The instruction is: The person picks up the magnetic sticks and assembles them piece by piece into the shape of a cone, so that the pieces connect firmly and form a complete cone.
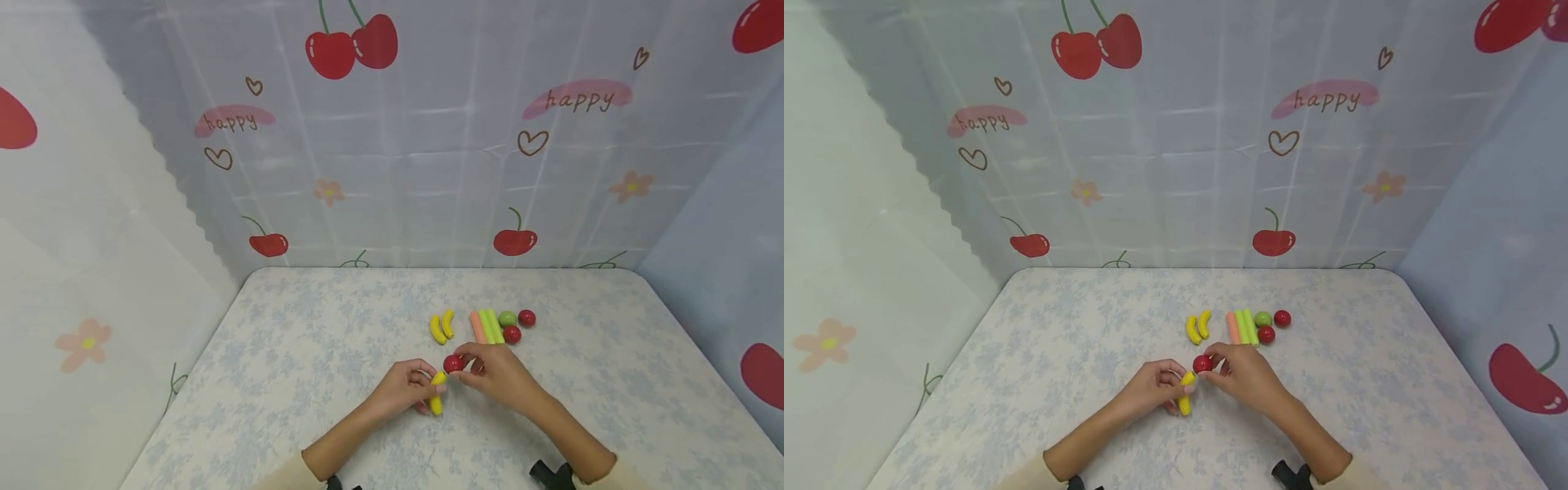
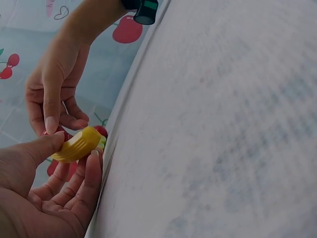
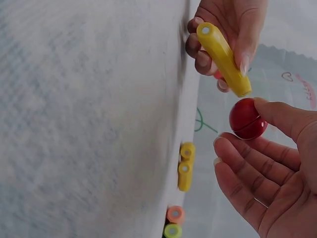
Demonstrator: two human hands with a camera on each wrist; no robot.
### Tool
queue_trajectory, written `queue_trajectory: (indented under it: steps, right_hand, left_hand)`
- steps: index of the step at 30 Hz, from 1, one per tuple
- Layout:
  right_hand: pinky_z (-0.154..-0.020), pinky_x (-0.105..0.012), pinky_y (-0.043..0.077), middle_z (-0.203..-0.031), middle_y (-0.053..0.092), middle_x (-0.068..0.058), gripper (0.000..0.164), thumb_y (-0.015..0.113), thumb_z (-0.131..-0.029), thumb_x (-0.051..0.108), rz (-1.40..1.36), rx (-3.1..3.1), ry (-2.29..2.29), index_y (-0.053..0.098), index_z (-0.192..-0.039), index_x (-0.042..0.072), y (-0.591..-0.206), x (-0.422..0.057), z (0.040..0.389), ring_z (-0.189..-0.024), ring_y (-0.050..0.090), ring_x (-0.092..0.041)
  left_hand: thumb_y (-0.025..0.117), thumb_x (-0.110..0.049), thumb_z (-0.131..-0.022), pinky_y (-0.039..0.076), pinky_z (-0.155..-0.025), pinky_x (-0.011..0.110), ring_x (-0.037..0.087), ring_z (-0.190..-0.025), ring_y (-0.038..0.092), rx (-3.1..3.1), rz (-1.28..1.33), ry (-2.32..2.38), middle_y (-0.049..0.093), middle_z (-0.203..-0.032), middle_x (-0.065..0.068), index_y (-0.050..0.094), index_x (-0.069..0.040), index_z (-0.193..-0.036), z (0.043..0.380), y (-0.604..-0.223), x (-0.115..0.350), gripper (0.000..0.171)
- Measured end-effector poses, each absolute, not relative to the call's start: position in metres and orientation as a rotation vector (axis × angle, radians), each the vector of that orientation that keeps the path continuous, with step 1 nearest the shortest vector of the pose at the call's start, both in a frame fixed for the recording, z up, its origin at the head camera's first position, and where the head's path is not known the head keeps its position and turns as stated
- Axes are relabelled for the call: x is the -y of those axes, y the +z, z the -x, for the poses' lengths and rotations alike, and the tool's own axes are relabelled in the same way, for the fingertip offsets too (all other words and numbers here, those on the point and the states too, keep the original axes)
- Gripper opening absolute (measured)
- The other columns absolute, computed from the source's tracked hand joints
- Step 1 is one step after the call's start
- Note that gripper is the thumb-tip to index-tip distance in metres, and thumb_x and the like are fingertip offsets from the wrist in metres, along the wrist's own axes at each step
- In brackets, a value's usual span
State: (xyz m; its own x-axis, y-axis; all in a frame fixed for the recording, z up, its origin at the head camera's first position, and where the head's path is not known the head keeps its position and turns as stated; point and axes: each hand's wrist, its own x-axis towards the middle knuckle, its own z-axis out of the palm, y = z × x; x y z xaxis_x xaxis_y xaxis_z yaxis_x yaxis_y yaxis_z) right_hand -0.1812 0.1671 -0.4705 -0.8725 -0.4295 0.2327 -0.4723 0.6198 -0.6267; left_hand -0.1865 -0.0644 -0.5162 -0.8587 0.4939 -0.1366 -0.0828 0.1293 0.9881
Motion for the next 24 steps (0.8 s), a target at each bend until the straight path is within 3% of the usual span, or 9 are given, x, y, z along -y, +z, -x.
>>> queue_trajectory:
  steps: [24]
  right_hand:
    - [-0.064,-0.022,0.055,-0.099,0.075,0.001,0.026,0.079,-0.089,0.014,-0.875,2.837,1.196,0.073,-0.114,0.006,-0.479,-0.167,0.185,-0.072,0.065,-0.005]
  left_hand:
    - [0.073,-0.022,-0.096,0.053,-0.053,0.022,0.014,-0.063,0.066,-1.946,-0.429,1.737,0.074,-0.083,0.007,0.076,-0.005,-0.106,0.192,-0.527,0.068,0.019]
